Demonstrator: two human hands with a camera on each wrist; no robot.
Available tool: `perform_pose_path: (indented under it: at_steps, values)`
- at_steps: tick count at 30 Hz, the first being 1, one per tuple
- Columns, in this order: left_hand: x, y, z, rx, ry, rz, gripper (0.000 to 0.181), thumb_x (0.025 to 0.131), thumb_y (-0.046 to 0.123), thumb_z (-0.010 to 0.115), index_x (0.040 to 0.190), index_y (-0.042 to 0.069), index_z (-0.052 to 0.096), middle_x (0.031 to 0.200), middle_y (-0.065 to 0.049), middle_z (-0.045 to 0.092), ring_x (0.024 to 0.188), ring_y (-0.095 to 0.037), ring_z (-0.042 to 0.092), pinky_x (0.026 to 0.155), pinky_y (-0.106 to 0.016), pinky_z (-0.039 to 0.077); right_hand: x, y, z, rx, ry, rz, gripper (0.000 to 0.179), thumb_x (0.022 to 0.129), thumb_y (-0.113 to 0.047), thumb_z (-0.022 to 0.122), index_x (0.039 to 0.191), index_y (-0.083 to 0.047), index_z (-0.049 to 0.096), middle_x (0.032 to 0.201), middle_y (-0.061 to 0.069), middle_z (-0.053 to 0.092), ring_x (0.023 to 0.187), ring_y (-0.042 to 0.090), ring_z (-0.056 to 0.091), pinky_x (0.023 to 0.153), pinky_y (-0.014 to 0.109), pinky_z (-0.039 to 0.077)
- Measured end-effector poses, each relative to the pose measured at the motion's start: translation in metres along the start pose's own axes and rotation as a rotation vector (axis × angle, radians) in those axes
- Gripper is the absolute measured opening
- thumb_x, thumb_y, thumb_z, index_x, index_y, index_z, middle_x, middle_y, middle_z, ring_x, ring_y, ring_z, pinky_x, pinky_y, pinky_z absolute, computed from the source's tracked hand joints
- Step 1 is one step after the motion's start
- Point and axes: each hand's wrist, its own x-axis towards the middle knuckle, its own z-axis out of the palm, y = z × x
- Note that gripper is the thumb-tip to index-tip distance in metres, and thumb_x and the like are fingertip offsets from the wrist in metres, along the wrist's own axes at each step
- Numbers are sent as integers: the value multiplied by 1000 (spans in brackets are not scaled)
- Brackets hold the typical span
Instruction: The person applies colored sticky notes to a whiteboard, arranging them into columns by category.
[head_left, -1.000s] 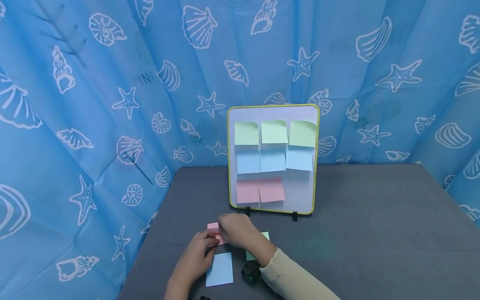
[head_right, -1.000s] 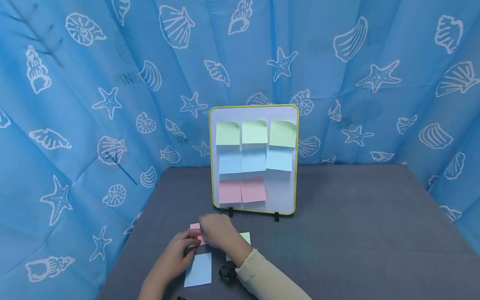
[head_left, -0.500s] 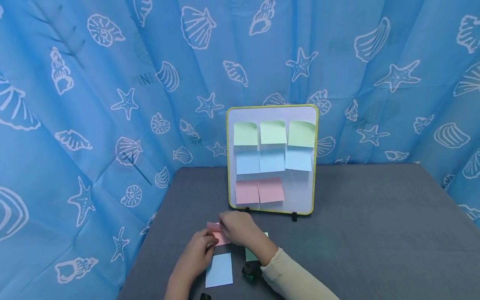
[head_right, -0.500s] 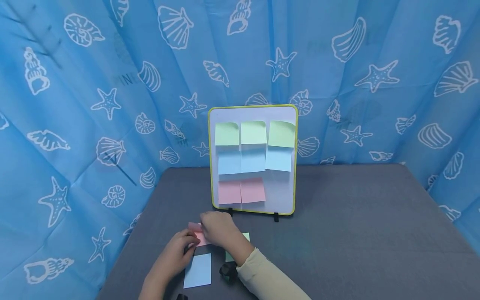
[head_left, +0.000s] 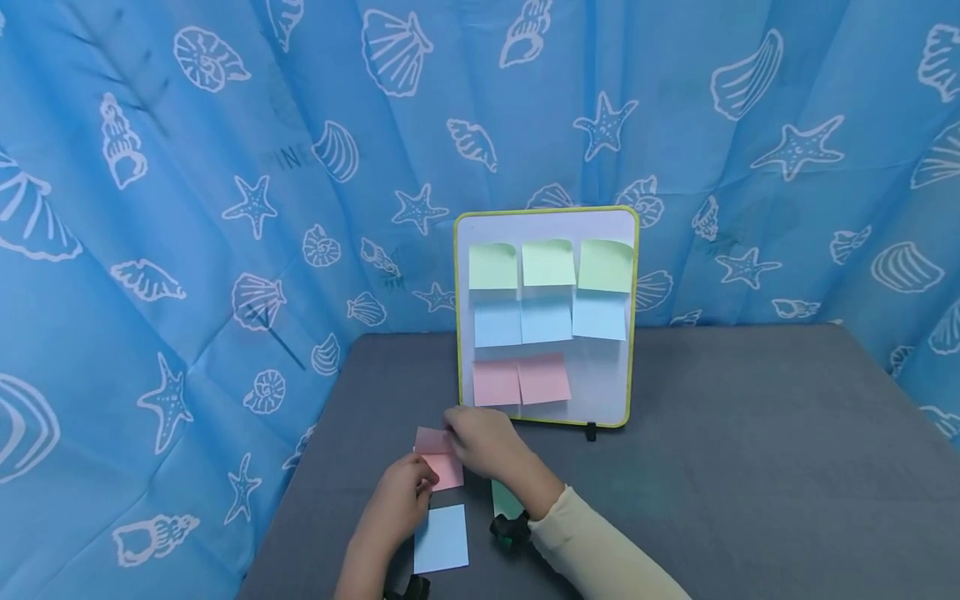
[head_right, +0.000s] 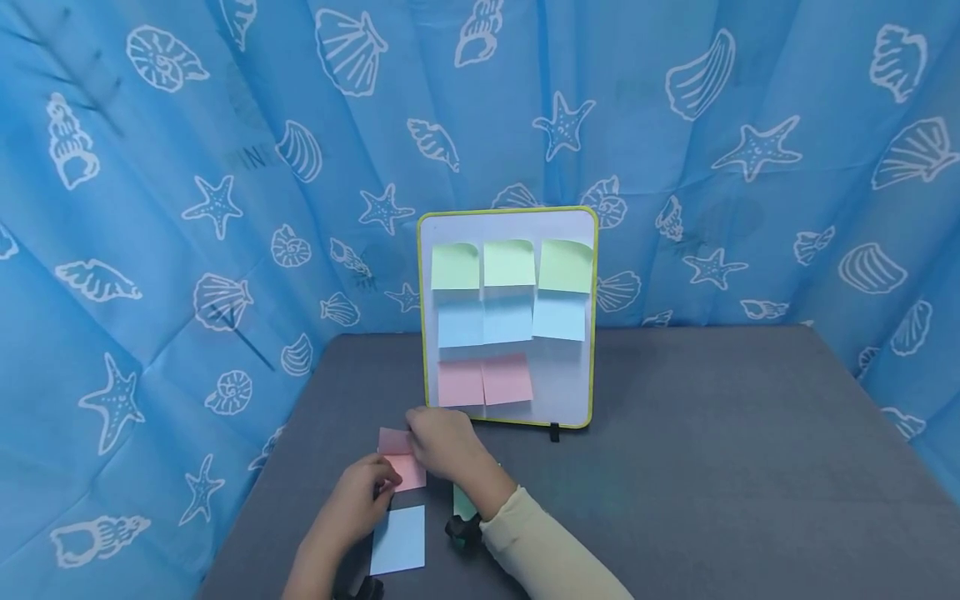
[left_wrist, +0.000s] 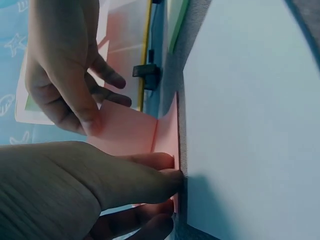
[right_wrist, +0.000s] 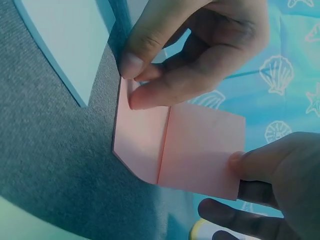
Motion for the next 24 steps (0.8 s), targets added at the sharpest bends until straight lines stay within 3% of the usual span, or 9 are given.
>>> perform_pose_path:
  at_steps: [6,15,24]
  values:
    - [0,4,0,17,-3,-33,14,90,-4,77,93,9,81,92,2,66,82,-10,64,75,-31,61,0,2,-6,21,5,26,11,106,-21,67,97,-16,71,82,-4,65,66,8,52,60,23,46]
    - [0,10,4,46,27,-64,13,92,0,78,96,12,82,97,1,70,89,-15,70,80,-35,63,0,7,-23,28,95,5,8,106,-19,66,99,-16,70,83,-5,65,67,7,52,60,23,45]
    - [-4,10,3,81,72,-24,13,90,-5,77,92,7,82,93,0,70,89,-19,71,84,-41,63,-3,4,-56,22,287,-151,1,102,-13,71,102,-14,70,83,-4,67,69,8,56,65,26,52]
